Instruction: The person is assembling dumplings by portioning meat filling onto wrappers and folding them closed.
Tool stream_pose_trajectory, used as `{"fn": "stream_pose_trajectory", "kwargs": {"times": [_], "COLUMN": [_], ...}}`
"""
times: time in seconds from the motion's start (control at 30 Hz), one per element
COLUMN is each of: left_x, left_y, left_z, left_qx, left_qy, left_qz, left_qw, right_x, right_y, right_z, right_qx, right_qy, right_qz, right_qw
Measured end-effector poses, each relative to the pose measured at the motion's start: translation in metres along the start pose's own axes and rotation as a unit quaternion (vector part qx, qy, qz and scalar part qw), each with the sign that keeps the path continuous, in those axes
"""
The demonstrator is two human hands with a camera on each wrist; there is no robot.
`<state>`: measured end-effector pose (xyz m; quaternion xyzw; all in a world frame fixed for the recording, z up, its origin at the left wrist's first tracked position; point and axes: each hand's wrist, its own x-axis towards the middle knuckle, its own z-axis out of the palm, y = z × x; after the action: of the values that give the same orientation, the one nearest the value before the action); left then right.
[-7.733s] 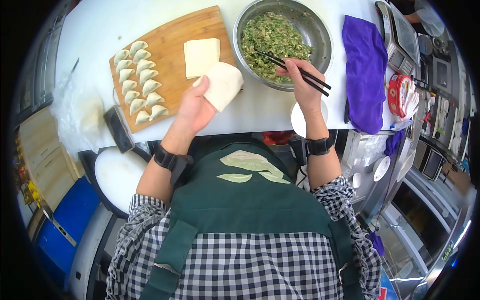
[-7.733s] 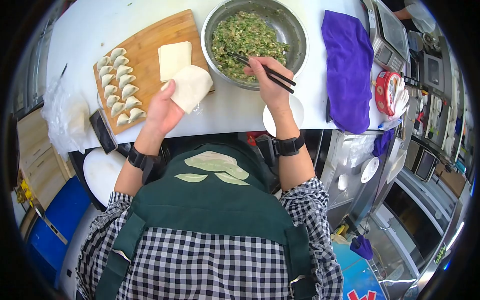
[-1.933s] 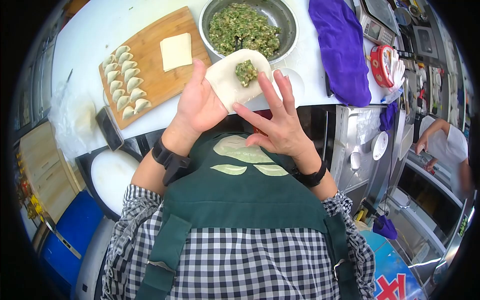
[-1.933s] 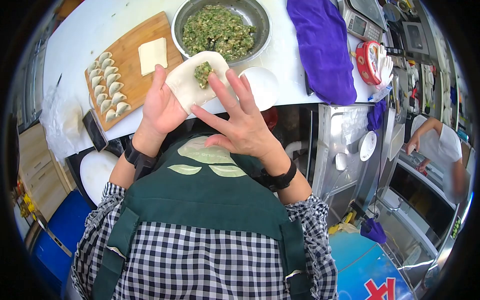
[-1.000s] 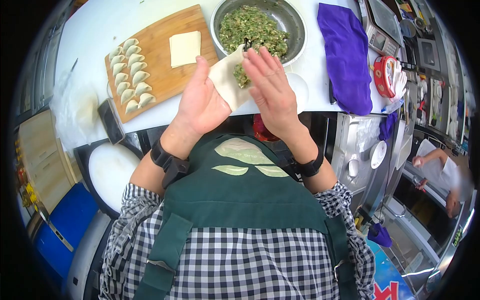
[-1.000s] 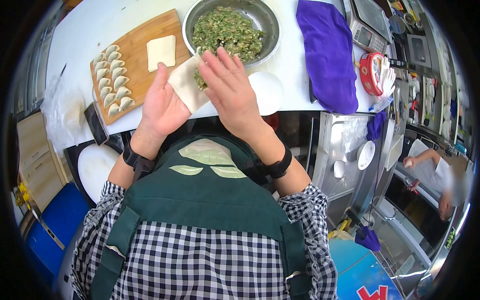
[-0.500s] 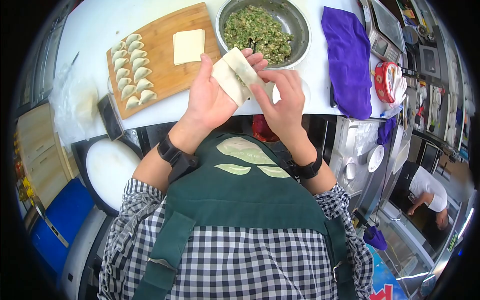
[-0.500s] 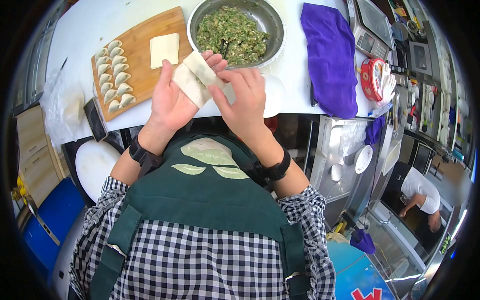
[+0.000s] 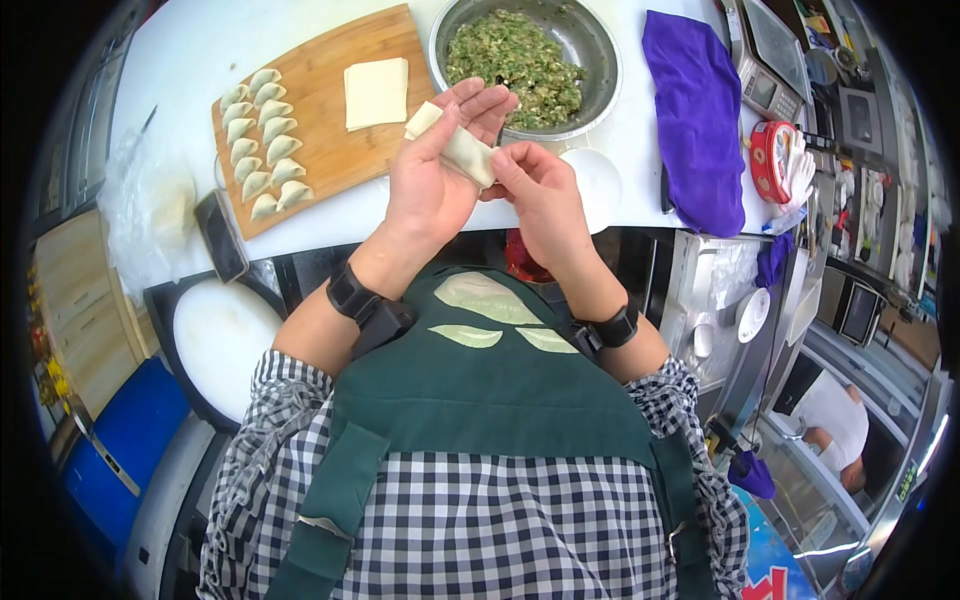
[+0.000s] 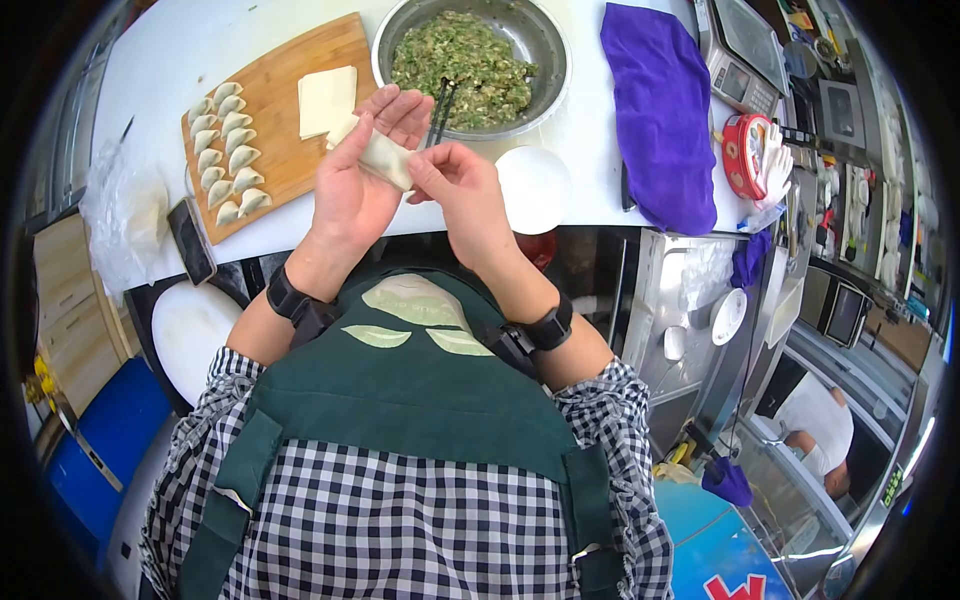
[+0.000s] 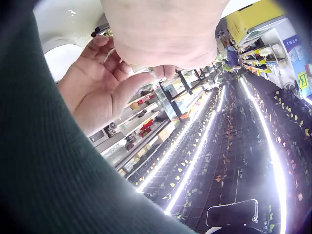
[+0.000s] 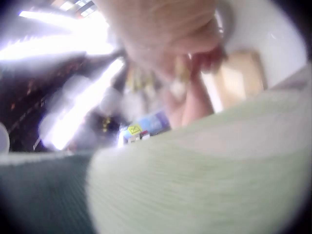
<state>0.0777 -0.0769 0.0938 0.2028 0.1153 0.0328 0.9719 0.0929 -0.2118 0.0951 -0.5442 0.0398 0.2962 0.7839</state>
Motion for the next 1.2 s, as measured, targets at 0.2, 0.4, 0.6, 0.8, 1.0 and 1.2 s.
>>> {"fn": "stream_pose_trajectory", "kwargs": {"times": [0.2,0.4,0.6,0.8,1.0,1.2], "left_x": [-0.007,-0.005,-0.004,-0.008,-0.007,-0.008], "left_y": [0.014,0.019,0.040,0.068,0.074,0.085], "left_z": [0.001,0.001,0.012,0.021,0.015,0.017], "left_qx": [0.107,0.240,0.499,0.767,0.792,0.780], "left_qy": [0.059,0.092,0.068,-0.006,-0.069,-0.083], "left_qz": [-0.010,0.086,0.182,0.231,0.262,0.162], "left_qw": [0.992,0.963,0.844,0.599,0.547,0.598], "right_x": [0.011,0.016,0.024,0.036,0.038,0.046], "right_y": [-0.007,-0.015,-0.031,-0.061,-0.058,-0.050], "right_z": [0.014,0.026,0.044,0.036,0.044,0.037], "right_qx": [0.029,-0.018,-0.134,-0.514,-0.491,-0.523], "right_qy": [0.096,0.115,0.127,-0.046,-0.090,-0.115], "right_qz": [-0.119,-0.153,-0.244,-0.462,-0.423,-0.455], "right_qw": [0.988,0.981,0.952,0.722,0.756,0.712]}}
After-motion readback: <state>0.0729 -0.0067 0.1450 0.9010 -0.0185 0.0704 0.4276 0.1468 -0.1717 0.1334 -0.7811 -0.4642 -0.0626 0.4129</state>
